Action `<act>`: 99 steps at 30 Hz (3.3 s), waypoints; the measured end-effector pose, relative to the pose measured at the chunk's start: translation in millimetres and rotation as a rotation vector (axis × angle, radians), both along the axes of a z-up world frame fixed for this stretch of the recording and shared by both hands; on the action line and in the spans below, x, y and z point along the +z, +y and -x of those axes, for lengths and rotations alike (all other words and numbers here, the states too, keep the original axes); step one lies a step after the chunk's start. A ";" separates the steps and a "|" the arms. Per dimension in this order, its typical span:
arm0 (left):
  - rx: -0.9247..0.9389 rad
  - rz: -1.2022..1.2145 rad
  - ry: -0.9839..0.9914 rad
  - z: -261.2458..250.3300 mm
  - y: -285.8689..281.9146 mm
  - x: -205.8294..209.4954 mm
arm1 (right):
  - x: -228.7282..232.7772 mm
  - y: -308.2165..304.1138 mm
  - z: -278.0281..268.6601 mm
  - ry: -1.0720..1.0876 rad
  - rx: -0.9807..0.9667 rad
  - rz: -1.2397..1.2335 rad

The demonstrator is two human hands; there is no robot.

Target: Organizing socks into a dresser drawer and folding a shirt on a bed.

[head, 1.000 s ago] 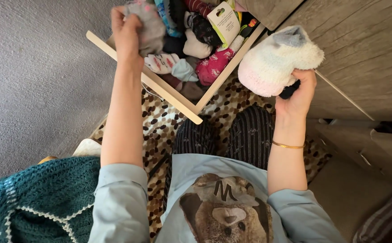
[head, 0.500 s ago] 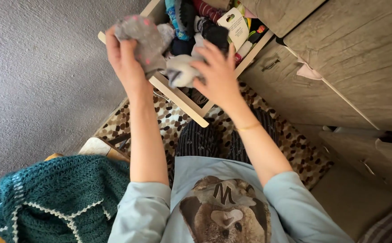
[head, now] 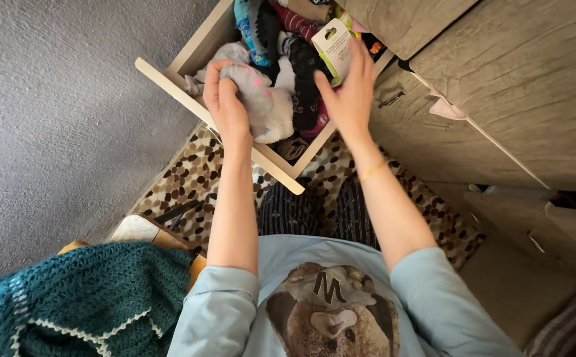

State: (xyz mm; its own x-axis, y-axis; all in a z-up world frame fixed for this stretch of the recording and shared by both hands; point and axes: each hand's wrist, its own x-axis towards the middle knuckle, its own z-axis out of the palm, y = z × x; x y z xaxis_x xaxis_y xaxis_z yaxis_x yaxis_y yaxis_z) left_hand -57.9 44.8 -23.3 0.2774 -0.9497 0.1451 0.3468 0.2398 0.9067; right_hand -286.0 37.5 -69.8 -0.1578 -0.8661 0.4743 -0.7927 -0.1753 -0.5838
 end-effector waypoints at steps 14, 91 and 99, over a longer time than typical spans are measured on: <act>-0.058 0.094 -1.107 40.3 -34.9 19.4 | 45.2 29.6 -60.6 0.166 0.255 -0.452; -0.114 -0.129 -1.242 14.7 -105.6 -18.2 | -208.6 -292.5 54.4 0.733 -0.114 -0.260; -0.105 -0.102 -1.250 14.8 -105.1 -18.5 | -169.1 -282.0 40.2 -0.198 -0.151 -0.460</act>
